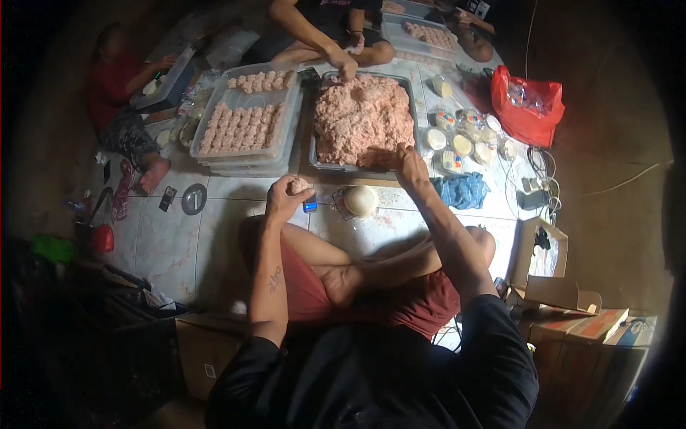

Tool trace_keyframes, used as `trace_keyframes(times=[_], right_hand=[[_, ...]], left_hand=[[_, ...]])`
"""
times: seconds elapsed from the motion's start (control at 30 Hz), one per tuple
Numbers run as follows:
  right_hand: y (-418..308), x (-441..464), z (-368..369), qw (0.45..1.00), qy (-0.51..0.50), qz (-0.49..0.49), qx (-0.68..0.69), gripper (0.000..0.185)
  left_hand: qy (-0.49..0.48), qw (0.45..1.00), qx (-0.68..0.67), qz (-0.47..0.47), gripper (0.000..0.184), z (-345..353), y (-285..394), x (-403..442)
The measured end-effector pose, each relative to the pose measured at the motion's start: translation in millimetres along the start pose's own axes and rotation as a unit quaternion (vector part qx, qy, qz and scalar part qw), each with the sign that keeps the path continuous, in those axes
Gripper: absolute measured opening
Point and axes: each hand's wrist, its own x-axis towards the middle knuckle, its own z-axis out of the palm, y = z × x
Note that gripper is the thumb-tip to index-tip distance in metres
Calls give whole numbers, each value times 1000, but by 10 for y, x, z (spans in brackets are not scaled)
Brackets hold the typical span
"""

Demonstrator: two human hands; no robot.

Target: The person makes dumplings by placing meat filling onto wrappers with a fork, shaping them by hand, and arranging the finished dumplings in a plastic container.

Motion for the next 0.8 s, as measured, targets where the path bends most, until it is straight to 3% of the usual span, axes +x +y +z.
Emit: trace_keyframes(times=[0.07, 0.13, 0.2, 0.27, 0.33, 0.37, 0.47, 0.67, 0.73, 0.8], right_hand=[[137, -76, -64, 999, 27, 1, 45, 26], [-79, -329, -613, 981, 188, -26, -32, 33], [233, -431, -732, 949, 241, 46, 196, 42], [649, -495, -701, 878, 287, 146, 353, 43], [1004, -692, -558, 872, 266, 237, 336, 46], [1247, -792, -352, 842, 248, 256, 405, 49], [1193, -922, -301, 827, 217, 313, 414, 51], [1207, -777, -89, 864, 202, 272, 371, 52], [1256, -719, 59, 903, 245, 227, 269, 56], [1205, -729, 13, 900, 232, 232, 289, 59]], left_hand=[[31, 997, 72, -3, 47, 21, -186, 44], [54, 994, 97, -16, 48, 82, -425, 66], [69, 989, 124, -32, 50, 126, -511, 22], [68, 986, 152, -8, 47, 193, -440, 19], [43, 986, 160, 11, 43, 242, -422, 65], [23, 983, 181, 17, 42, 278, -528, 106], [-15, 973, 230, 7, 39, 335, -583, 134], [-50, 950, 303, 57, 40, 423, -592, 166], [-55, 950, 305, 40, 48, 419, -526, 132], [-20, 956, 288, 47, 52, 433, -496, 93]])
